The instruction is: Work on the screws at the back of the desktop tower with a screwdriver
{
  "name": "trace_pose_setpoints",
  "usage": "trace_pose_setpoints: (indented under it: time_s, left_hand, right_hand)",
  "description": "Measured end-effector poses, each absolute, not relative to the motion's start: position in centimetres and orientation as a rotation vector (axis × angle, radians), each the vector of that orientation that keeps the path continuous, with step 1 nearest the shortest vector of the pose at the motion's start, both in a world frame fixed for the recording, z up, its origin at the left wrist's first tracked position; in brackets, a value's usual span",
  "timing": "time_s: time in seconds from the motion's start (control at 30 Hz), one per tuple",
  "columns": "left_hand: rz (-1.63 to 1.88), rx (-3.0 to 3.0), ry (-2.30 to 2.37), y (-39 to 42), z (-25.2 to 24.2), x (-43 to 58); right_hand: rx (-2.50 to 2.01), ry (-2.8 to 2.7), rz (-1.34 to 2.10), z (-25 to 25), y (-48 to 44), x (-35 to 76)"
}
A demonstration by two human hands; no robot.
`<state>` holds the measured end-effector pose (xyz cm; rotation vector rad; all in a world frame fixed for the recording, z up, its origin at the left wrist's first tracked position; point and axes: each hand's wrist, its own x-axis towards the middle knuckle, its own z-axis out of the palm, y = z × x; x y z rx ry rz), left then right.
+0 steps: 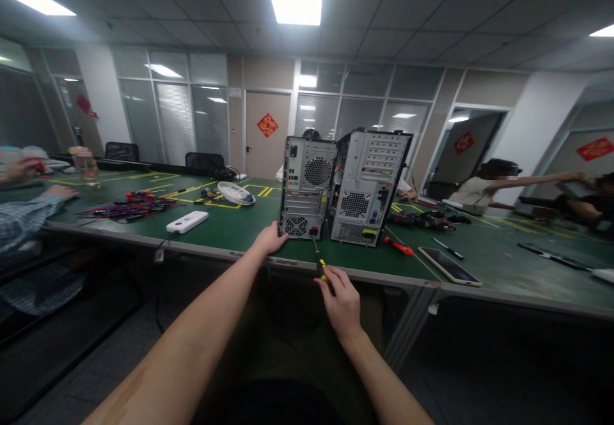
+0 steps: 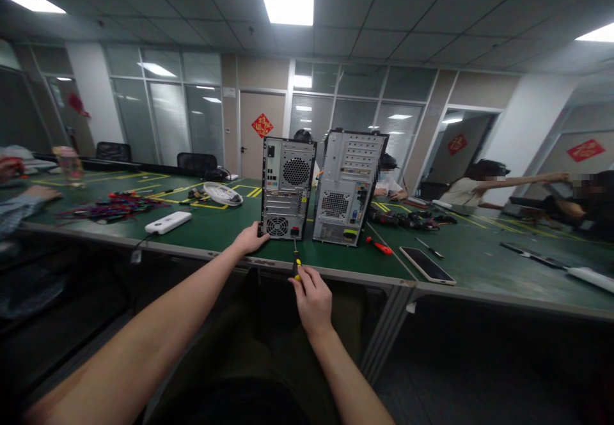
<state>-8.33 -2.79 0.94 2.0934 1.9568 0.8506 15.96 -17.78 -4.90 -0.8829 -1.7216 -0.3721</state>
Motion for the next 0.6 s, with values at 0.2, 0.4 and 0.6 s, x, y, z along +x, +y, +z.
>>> trace_pose_setpoints:
  time_s: [0.2,0.4,0.6]
  left_hand:
    - [0.839,2.104,1.963,-3.13,1.22,-8.24]
    - [0.852,2.088,1.960,-3.14,1.21,-8.14]
    - [0.855,2.091,1.958,-3.13,1.19,-8.20]
  right_hand:
    - [-0.904,-1.715,-0.425,-4.71,-17.85,16.00]
    - [-0.898,-1.725,-0.425,-5.04,-17.73,16.07]
    - [-0.908,-1.716,-0.455,-4.94,-17.73,16.10]
